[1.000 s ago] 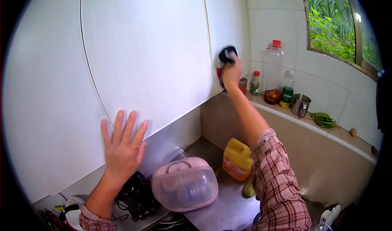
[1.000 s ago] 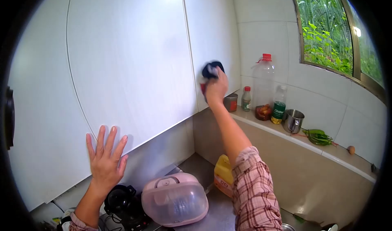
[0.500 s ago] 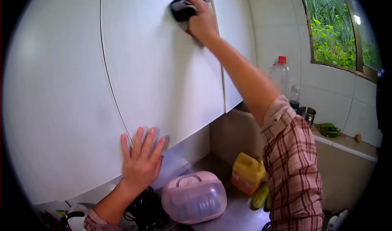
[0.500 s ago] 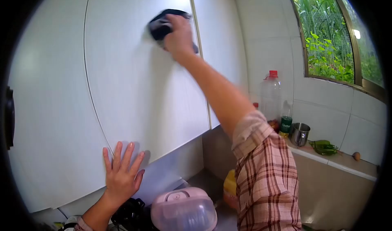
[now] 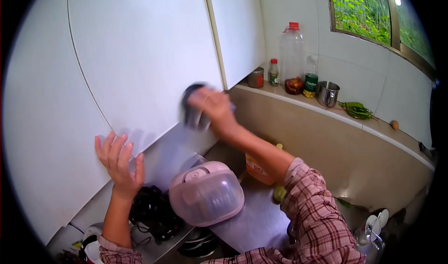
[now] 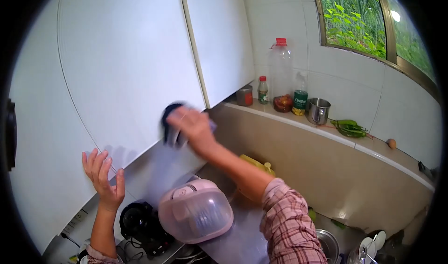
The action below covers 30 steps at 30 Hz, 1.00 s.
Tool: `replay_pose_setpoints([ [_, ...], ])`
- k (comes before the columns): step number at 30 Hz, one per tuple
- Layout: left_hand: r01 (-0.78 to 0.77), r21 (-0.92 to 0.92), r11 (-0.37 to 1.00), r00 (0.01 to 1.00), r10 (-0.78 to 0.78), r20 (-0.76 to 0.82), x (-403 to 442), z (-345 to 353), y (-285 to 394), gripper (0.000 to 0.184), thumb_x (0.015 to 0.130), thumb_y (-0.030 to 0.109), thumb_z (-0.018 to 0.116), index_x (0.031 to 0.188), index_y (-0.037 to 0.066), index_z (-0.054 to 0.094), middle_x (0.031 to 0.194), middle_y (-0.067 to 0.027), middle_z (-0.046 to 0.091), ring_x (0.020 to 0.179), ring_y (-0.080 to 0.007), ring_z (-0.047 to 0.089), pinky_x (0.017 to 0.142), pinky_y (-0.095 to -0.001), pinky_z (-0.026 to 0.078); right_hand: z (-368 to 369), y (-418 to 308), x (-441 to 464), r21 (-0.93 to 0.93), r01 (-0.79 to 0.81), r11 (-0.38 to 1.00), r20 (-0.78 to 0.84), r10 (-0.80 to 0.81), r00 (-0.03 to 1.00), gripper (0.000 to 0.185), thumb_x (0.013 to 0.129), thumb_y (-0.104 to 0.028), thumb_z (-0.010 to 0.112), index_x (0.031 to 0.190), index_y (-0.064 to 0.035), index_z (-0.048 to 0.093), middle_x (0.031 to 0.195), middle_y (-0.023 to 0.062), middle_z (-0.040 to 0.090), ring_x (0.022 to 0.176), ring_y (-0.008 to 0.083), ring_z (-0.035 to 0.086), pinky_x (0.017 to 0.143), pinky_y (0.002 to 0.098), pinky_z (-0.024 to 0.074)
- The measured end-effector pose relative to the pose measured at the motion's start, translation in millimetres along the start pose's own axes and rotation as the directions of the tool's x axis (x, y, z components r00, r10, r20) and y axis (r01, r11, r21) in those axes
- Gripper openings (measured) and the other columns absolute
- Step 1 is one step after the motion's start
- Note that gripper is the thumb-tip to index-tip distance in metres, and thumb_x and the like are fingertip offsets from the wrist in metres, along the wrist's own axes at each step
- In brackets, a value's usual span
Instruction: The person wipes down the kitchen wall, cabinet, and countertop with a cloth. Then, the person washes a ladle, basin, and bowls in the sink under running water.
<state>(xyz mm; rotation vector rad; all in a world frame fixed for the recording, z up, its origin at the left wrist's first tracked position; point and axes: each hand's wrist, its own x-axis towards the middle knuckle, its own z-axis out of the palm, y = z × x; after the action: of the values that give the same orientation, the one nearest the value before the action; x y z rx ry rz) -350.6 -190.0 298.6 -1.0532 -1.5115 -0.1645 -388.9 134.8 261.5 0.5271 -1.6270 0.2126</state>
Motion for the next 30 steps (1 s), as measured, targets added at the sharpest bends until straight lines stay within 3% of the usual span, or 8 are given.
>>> replay_pose_setpoints([
  [2,0.009,0.002,1.000,1.000,-0.009,0.003,0.2,-0.7,0.2,0.046,0.084,0.005,0.061,0.127,0.009,0.045,0.131,-0.0155,0.051,0.128,-0.0397,0.044,0.112,-0.0640,0.020,-17.1,46.5,-11.6,0.058,-0.246,0.968,-0.151,0.252,0.956,0.041,0.074,0.001,0.056,0.113,-0.0085,0.064,0.114,0.0128,0.065,0.110,0.0299,0.057,0.091,0.0427,0.0424],
  [6,-0.020,-0.015,1.000,1.000,0.020,-0.003,-1.0,1.9,2.2,0.043,0.082,0.004,0.064,0.122,0.009,0.049,0.127,-0.0137,0.052,0.124,-0.0375,0.047,0.110,-0.0625,0.025,-66.9,147.1,-44.2,-0.393,-0.533,0.749,-0.052,0.560,0.827,0.048,0.072,0.003,0.056,0.118,-0.0062,0.060,0.116,0.0175,0.060,0.109,0.0374,0.054,0.097,0.0474,0.0415],
  [9,-0.041,-0.070,0.997,0.999,0.042,0.021,-6.4,1.4,10.6,0.043,0.081,0.002,0.064,0.121,0.008,0.049,0.123,-0.0135,0.055,0.119,-0.0371,0.051,0.107,-0.0608,0.031,-78.0,198.1,-70.6,-0.618,-0.624,0.478,0.069,0.824,0.562,0.044,0.081,-0.004,0.056,0.125,-0.0056,0.056,0.120,0.0192,0.057,0.118,0.0378,0.050,0.098,0.0483,0.0432],
  [10,-0.032,-0.134,0.991,0.999,0.036,0.029,-8.1,0.9,17.8,0.042,0.081,0.002,0.064,0.120,0.008,0.050,0.121,-0.0132,0.057,0.117,-0.0370,0.052,0.105,-0.0597,0.034,-84.7,218.5,-81.3,-0.708,-0.616,0.345,0.080,0.906,0.416,0.042,0.085,-0.008,0.055,0.127,-0.0048,0.055,0.121,0.0191,0.057,0.119,0.0373,0.050,0.097,0.0485,0.0440],
  [16,0.015,-0.409,0.912,0.934,0.132,0.330,-43.0,4.0,61.1,0.033,0.075,0.003,0.067,0.107,0.005,0.062,0.109,-0.0131,0.062,0.107,-0.0356,0.057,0.098,-0.0534,0.043,-60.5,235.0,-90.0,-0.840,-0.378,0.390,0.331,0.919,0.212,0.027,0.085,-0.020,0.058,0.103,-0.0049,0.071,0.115,0.0191,0.066,0.114,0.0357,0.060,0.095,0.0435,0.0478],
  [22,0.523,-0.300,0.798,0.635,-0.131,0.761,-115.2,49.1,80.8,0.050,0.081,0.016,0.071,0.125,0.000,0.055,0.127,-0.0196,0.055,0.123,-0.0380,0.049,0.106,-0.0472,0.037,-79.4,204.9,-146.0,-0.680,-0.127,0.722,0.313,0.442,0.841,0.030,0.074,-0.009,0.063,0.104,-0.0113,0.069,0.113,0.0124,0.064,0.108,0.0335,0.058,0.091,0.0444,0.0459],
  [27,0.666,-0.221,0.713,0.488,-0.193,0.851,-165.4,110.1,82.4,0.054,0.085,0.027,0.070,0.130,0.001,0.053,0.131,-0.0207,0.053,0.125,-0.0375,0.047,0.106,-0.0444,0.037,-101.0,189.3,-150.5,-0.546,0.053,0.836,0.458,0.245,0.855,0.032,0.071,-0.007,0.063,0.102,-0.0126,0.070,0.126,0.0078,0.059,0.114,0.0292,0.052,0.095,0.0420,0.0441],
  [30,0.723,-0.145,0.675,0.351,-0.179,0.919,-175.7,127.2,87.3,0.049,0.086,0.032,0.069,0.124,0.003,0.058,0.124,-0.0192,0.056,0.121,-0.0367,0.049,0.102,-0.0454,0.039,-109.6,196.9,-189.6,-0.468,0.175,0.866,0.757,0.291,0.585,0.028,0.074,-0.007,0.061,0.099,-0.0136,0.072,0.127,0.0053,0.059,0.115,0.0271,0.051,0.095,0.0404,0.0443],
])
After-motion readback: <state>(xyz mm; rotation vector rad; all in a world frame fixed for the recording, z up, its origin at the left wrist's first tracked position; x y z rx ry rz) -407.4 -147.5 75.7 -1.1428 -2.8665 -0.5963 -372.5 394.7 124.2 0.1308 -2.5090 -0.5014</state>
